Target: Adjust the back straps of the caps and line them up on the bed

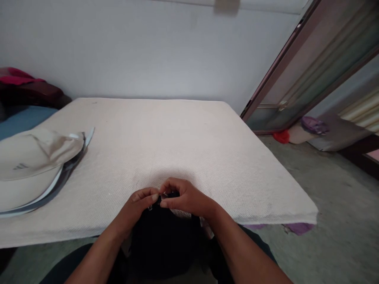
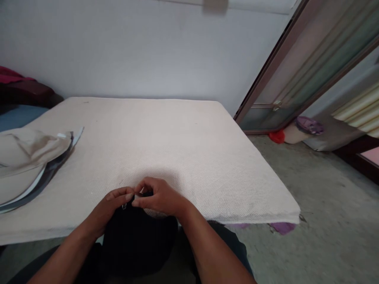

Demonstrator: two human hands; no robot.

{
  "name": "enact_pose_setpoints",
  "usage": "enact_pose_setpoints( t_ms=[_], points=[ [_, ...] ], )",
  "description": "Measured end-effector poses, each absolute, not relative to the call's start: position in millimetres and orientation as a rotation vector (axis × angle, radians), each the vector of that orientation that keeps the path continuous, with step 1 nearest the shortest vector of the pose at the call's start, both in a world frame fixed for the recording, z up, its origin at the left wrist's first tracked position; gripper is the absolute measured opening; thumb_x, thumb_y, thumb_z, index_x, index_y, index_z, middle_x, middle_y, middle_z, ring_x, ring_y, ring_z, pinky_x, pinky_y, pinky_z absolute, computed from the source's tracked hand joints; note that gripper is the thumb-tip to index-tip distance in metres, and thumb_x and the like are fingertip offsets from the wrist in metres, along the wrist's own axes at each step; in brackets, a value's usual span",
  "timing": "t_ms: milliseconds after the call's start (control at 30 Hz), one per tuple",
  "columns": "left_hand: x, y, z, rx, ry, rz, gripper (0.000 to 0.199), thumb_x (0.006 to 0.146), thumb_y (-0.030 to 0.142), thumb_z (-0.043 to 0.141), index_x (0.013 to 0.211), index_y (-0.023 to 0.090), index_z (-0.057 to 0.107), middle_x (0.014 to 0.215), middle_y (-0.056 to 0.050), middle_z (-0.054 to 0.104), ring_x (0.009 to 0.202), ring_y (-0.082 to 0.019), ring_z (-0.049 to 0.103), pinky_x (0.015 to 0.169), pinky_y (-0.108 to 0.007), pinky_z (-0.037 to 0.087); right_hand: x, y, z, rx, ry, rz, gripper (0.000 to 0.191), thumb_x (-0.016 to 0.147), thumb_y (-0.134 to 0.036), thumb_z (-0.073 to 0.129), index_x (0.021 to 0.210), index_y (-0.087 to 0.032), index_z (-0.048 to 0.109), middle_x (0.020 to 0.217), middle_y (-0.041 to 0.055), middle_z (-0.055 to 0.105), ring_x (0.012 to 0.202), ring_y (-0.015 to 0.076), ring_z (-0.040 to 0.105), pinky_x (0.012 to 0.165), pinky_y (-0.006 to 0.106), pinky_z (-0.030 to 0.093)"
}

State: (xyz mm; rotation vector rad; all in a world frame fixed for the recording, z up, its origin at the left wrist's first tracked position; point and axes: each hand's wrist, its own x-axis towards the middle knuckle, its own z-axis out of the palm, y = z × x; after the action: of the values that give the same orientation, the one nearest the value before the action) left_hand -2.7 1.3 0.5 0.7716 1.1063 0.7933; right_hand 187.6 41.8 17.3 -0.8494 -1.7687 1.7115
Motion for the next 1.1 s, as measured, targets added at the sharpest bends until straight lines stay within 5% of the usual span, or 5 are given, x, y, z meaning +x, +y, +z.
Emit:
enact_pose_setpoints(
  t_ms=[800,1100],
  points=[
    [-4.5,-0.4,4.6,0.737,0.913,0.855,0.016,0.074,0.019,0.054,0.059,0.017,0.051,0.063,0.003,0.053,0.055,-0.010,0.041,0.051,-0.021,0.032,189.0,44.3,16.8,-0.901,-1.833,1.707,0.016,0.071,-0.026,0.067,0.082,-0.017,0.058,0.077,-0.0006,0.058,0.072,0.0119,0.052,0.065,0.024,0.041],
    [2.8,-0.6,4.0,0.731,1.079,0.690,0.021,0.073,0.036,0.067,0.080,0.016,0.062,0.067,-0.001,0.059,0.059,-0.014,0.053,0.057,-0.024,0.037,185.7,41.6,13.1,-0.936,-1.966,1.571,0.015,0.071,-0.022,0.067,0.084,-0.018,0.059,0.076,-0.0007,0.057,0.072,0.0123,0.052,0.065,0.024,0.040]
  ],
)
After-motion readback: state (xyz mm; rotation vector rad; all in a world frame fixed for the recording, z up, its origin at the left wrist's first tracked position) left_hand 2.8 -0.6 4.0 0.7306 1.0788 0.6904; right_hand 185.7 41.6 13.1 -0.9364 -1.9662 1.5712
